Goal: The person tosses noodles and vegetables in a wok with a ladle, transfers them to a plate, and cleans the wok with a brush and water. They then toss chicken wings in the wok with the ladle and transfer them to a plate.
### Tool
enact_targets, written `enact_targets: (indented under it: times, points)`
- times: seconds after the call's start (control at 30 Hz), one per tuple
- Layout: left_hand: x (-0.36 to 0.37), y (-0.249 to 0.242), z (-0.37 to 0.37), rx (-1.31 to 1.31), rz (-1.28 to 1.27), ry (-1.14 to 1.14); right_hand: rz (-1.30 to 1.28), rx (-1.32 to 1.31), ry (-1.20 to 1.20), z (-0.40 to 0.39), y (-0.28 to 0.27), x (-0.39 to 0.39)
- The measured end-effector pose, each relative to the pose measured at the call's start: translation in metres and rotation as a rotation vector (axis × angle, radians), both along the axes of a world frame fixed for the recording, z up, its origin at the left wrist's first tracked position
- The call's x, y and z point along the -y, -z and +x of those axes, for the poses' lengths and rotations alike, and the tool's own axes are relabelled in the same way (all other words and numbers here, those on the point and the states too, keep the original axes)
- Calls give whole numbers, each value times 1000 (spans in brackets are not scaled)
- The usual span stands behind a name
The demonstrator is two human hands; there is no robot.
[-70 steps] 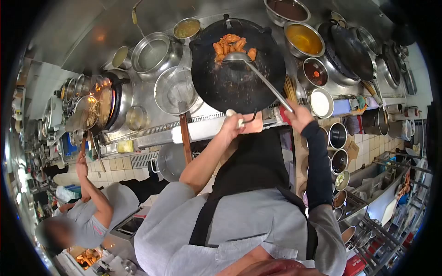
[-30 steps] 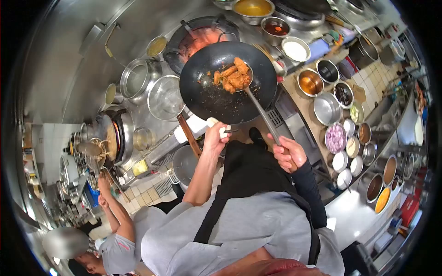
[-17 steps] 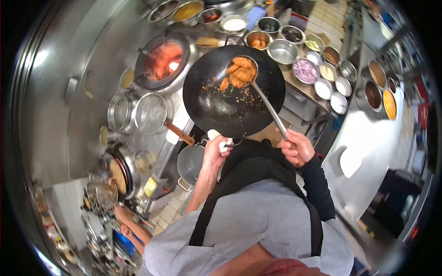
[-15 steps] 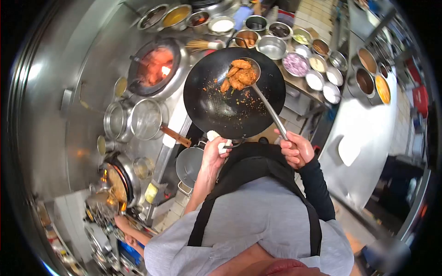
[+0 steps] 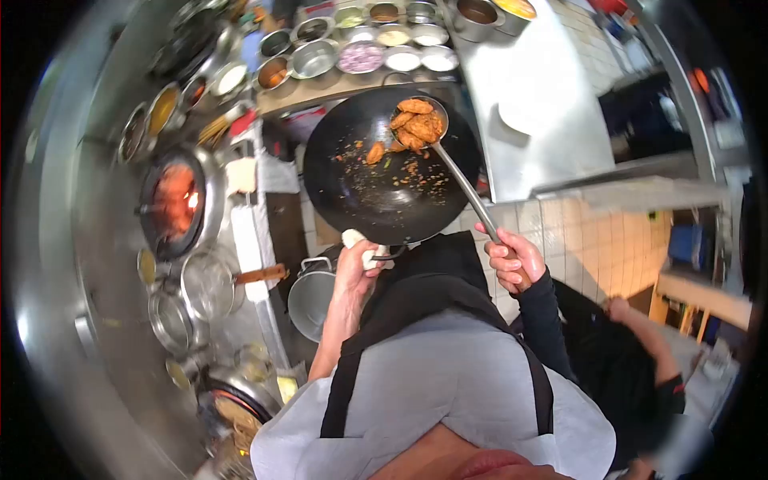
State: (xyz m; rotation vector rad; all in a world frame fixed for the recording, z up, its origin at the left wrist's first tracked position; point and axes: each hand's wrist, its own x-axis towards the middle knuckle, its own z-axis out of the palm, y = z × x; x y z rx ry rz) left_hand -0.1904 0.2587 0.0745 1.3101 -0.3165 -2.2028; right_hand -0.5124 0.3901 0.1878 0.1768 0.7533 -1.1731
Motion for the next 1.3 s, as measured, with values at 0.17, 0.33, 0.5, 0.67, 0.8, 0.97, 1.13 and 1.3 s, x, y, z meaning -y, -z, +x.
enact_targets:
  times: [0.17,0.33,0.5,0.67,0.8,0.97,1.13,1.3]
  points:
    - [-5,7,-10,-3,-17,92,-31,-267,178,-27,3,-46]
    - [-12,-14,-23,74,-34,112,52,-681,303,-60,46,-25]
    - [-11,-11,-32,35,-36,83,163,-854,314,-87,89,6]
    - [-15,-10,-35,93,-18,41,216,-1054,277,-88,101,14]
    - [-13,-13,-38,85,-21,7,211,-1034,322,-93,93,16]
    - [-9,-16,-39,96,-7,4,154,-908,418,-102,72,9]
    - [-2,-12,-38,87,-3,3,79,-801,460,-104,57,1]
    - [5,-16,-45,83,-4,17,103,-868,450,-86,53,-4]
